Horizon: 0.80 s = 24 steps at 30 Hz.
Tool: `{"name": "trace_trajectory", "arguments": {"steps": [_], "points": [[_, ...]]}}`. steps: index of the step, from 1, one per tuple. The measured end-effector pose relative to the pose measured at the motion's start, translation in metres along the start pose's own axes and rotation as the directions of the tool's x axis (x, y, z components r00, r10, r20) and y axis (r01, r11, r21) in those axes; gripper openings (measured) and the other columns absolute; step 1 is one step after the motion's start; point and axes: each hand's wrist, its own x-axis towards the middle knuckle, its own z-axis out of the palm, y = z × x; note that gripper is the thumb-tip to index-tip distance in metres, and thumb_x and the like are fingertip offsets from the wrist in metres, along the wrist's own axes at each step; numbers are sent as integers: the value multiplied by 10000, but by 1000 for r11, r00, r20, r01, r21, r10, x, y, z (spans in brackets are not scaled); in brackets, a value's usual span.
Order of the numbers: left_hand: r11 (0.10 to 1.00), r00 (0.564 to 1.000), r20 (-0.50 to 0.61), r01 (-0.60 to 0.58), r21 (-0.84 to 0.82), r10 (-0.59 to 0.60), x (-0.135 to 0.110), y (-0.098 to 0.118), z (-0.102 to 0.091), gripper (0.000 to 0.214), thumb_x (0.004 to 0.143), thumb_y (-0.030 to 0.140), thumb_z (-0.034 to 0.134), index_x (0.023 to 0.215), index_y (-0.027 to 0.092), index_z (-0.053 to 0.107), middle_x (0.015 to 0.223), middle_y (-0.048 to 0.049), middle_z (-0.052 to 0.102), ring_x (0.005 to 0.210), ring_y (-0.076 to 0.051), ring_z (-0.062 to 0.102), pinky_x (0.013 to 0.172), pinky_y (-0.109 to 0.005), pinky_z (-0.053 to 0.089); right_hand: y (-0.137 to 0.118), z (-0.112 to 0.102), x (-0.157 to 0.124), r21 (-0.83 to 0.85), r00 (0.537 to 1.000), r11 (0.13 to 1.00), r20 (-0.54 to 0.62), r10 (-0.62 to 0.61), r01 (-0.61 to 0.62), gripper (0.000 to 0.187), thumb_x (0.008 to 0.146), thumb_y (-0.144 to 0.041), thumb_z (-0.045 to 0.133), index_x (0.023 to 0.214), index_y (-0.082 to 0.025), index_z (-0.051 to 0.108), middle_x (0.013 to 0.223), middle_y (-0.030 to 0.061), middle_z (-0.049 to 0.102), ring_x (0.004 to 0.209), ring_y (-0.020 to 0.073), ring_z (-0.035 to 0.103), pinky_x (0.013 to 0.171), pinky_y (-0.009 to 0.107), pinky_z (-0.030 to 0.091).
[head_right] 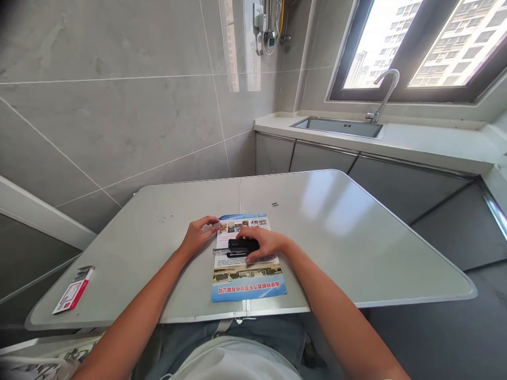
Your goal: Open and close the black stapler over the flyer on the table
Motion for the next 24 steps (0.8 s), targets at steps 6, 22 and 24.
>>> {"name": "trace_trajectory", "arguments": {"steps": [6,22,24], "points": [[989,999,6,-35,-143,37,-2,12,-1,202,909,395,762,1047,247,759,1027,-33,771,945,-199,664,864,-349,521,-5,9,6,-204,985,977,-170,28,-63,207,861,-255,754,1048,-203,685,976,58,700,918,224,632,834,334,484],[986,978,127,-164,-15,165,-2,16,6,138,894,329,792,1024,283,777,999,-38,756,982,-232,631,904,-395,499,-5,8,10,-338,933,926,-357,41,-169,132,844,-196,723,958,-204,656,956,70,708,933,245,604,818,336,425],[984,975,141,-178,14,174,-2,15,7,140,896,344,791,1019,280,778,986,-38,746,969,-231,618,896,-395,489,-5,8,10,-342,934,924,-354,43,-172,123,850,-206,724,954,-203,659,954,71,709,929,243,603,814,336,420]]}}
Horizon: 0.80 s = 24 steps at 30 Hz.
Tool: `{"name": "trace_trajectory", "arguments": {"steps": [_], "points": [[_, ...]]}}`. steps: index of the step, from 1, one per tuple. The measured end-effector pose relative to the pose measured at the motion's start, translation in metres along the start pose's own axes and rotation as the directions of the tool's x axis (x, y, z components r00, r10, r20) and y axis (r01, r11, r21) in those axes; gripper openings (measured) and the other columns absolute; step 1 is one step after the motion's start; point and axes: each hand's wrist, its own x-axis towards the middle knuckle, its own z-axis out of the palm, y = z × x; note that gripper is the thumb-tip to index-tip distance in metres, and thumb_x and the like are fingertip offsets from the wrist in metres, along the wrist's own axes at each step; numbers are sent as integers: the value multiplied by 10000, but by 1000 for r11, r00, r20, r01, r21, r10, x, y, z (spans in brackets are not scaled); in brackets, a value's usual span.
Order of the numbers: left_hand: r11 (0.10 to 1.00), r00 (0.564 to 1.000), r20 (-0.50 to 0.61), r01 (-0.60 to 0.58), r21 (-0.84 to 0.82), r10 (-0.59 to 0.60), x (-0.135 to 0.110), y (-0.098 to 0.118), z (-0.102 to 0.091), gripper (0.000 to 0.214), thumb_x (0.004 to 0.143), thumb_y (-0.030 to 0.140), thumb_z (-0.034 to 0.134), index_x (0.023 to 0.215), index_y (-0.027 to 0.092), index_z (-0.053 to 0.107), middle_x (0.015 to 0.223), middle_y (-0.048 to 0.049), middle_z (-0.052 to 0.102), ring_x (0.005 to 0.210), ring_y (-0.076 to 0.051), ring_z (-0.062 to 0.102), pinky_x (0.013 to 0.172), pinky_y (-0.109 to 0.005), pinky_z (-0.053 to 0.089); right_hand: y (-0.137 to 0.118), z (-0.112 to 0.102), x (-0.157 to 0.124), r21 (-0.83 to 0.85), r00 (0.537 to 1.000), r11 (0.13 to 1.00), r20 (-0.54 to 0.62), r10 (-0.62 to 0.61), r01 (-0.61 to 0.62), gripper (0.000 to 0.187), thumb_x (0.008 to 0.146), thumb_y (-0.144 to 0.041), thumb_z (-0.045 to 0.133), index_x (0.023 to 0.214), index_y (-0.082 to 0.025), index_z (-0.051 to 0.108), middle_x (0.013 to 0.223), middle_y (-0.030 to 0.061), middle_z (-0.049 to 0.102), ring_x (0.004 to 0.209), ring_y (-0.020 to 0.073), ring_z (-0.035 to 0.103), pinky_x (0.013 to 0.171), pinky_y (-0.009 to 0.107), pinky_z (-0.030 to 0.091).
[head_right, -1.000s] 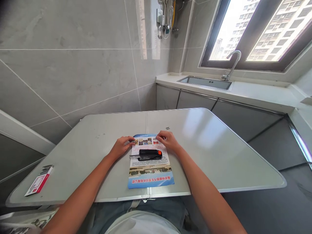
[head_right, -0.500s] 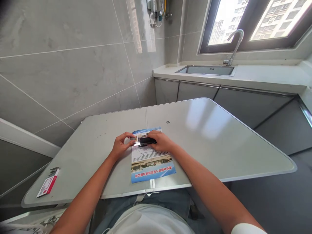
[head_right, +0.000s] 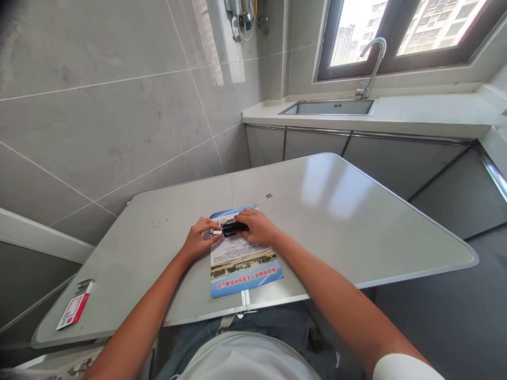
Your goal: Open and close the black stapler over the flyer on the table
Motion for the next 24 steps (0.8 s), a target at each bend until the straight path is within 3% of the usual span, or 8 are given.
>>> {"name": "trace_trajectory", "arguments": {"steps": [10,18,24], "points": [[1000,998,54,8,29,-10,0,-1,5,171,913,394,759,1024,264,745,922,-39,701,926,-232,601,882,-396,486,-2,1,0,1,1000,1000,20,-9,9,134,834,-185,707,959,-211,664,960,71,713,942,254,610,834,360,433],[997,999,26,-32,63,31,-1,0,6,101,925,365,742,927,270,776,896,-38,684,900,-223,592,880,-386,473,-4,0,0,6,1000,1000,24,-6,6,172,815,-150,693,974,-203,656,978,77,718,949,257,607,842,365,441],[996,998,30,-55,70,53,-1,-3,7,102,930,358,743,962,269,781,967,-46,689,927,-221,596,897,-387,467,-4,0,0,1,999,1000,32,-12,12,116,850,-194,705,956,-200,657,966,77,712,936,252,601,821,357,431]]}}
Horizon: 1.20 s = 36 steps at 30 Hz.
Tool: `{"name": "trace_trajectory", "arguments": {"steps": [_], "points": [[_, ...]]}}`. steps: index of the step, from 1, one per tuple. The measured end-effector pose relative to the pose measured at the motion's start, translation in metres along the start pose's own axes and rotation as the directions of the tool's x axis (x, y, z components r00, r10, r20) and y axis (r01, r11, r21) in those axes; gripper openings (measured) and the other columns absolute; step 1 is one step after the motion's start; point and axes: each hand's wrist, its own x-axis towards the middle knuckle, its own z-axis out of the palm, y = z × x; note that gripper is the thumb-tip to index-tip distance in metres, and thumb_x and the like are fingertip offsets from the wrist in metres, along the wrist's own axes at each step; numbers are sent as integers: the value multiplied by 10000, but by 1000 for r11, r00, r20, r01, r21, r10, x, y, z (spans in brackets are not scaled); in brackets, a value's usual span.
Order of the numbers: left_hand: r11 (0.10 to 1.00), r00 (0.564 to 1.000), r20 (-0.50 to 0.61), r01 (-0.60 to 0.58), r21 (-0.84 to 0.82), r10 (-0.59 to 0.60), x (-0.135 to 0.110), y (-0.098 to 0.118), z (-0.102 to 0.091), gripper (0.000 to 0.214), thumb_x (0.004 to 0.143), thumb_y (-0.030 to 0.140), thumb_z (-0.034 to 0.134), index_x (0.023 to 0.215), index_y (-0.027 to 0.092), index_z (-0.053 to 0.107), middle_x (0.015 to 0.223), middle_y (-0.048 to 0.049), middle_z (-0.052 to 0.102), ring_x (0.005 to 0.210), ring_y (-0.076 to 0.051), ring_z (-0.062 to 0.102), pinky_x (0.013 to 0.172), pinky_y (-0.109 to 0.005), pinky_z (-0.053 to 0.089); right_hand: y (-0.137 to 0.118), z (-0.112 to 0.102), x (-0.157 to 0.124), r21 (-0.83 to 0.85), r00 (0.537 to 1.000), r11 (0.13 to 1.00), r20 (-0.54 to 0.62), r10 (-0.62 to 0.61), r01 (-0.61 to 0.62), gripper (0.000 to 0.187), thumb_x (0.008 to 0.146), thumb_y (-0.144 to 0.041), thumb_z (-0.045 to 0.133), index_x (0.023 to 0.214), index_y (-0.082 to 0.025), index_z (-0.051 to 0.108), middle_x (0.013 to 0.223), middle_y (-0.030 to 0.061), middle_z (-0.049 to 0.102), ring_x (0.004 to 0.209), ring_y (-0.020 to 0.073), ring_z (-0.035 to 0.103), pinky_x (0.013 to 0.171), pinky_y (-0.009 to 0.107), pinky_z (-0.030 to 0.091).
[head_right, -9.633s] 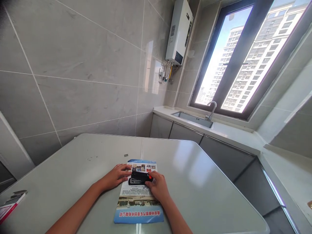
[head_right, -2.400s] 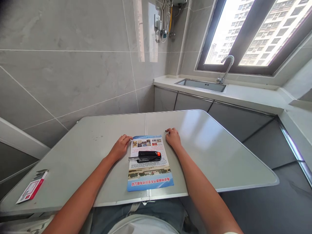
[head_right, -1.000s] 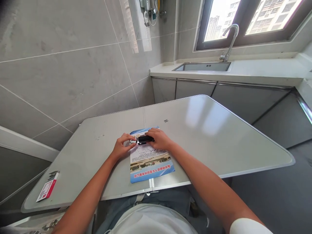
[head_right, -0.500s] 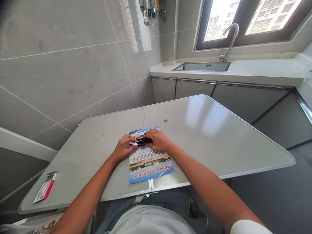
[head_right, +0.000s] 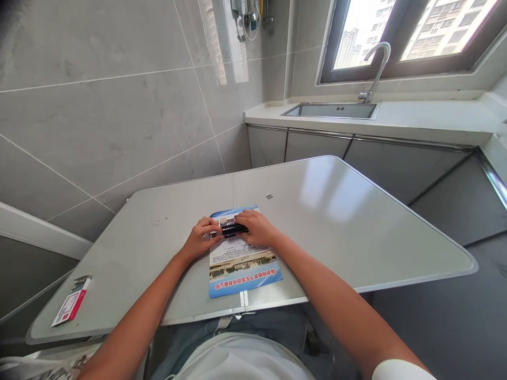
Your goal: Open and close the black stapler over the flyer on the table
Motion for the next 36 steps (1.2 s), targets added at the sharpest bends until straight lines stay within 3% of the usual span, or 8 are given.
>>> {"name": "trace_trajectory", "arguments": {"steps": [21,36], "points": [[996,994,82,-79,49,75,-2,-4,0,121,949,377,727,977,286,801,1028,-51,751,965,-229,644,925,-421,450,3,1,-1,10,1000,1000,-1,3,-3,121,853,-197,736,953,-204,669,963,70,720,932,246,605,825,352,438],[996,994,89,-61,62,56,-1,2,0,116,938,357,724,983,262,772,1028,-53,762,997,-233,669,962,-423,441,2,1,-2,30,1000,1000,4,7,-8,158,848,-189,746,989,-205,677,979,72,727,966,258,625,862,369,455]]}}
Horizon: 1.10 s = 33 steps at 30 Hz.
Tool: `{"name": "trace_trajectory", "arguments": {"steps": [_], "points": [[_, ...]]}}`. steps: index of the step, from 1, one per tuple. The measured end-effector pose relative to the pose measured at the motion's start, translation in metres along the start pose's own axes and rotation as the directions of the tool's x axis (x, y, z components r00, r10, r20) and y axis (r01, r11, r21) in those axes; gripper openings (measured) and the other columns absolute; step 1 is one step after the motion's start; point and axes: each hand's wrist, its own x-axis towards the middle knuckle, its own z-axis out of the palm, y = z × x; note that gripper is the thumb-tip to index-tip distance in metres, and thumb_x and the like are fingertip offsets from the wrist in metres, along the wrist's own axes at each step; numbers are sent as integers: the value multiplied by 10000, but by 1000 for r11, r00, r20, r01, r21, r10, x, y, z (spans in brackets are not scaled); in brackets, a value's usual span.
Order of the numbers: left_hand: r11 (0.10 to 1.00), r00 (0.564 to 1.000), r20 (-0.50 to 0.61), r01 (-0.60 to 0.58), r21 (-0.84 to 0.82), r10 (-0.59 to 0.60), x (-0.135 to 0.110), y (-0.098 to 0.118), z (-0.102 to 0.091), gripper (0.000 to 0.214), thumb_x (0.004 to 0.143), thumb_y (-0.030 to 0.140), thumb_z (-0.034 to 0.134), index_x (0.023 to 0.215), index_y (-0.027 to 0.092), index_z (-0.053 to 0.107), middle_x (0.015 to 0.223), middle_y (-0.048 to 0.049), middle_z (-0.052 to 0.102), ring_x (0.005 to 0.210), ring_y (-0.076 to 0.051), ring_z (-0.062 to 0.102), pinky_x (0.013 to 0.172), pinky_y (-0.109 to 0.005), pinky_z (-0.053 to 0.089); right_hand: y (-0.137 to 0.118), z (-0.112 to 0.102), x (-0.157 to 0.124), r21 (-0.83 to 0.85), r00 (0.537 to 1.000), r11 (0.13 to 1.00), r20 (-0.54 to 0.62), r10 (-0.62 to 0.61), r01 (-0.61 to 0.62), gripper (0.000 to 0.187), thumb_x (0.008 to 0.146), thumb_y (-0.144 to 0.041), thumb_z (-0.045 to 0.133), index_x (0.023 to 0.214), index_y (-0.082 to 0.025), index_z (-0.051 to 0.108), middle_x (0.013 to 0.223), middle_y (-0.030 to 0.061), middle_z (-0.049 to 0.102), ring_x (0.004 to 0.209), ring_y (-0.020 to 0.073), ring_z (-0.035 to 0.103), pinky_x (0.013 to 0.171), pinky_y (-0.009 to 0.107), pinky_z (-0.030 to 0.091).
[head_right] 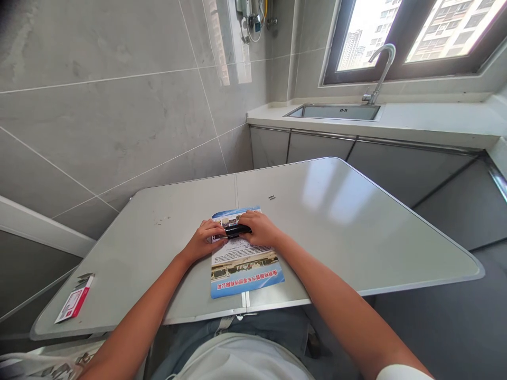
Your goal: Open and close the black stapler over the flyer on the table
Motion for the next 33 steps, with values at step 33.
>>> {"name": "trace_trajectory", "arguments": {"steps": [33], "points": [[998,997,-74,11,-64,-16,-2,0,-4,157,914,321,777,1046,250,731,934,-15,748,905,-190,676,900,-367,452,3,1,0,-15,1000,1000,3,-8,8,173,842,-167,735,1001,-207,678,982,67,728,968,250,626,851,355,435]]}}
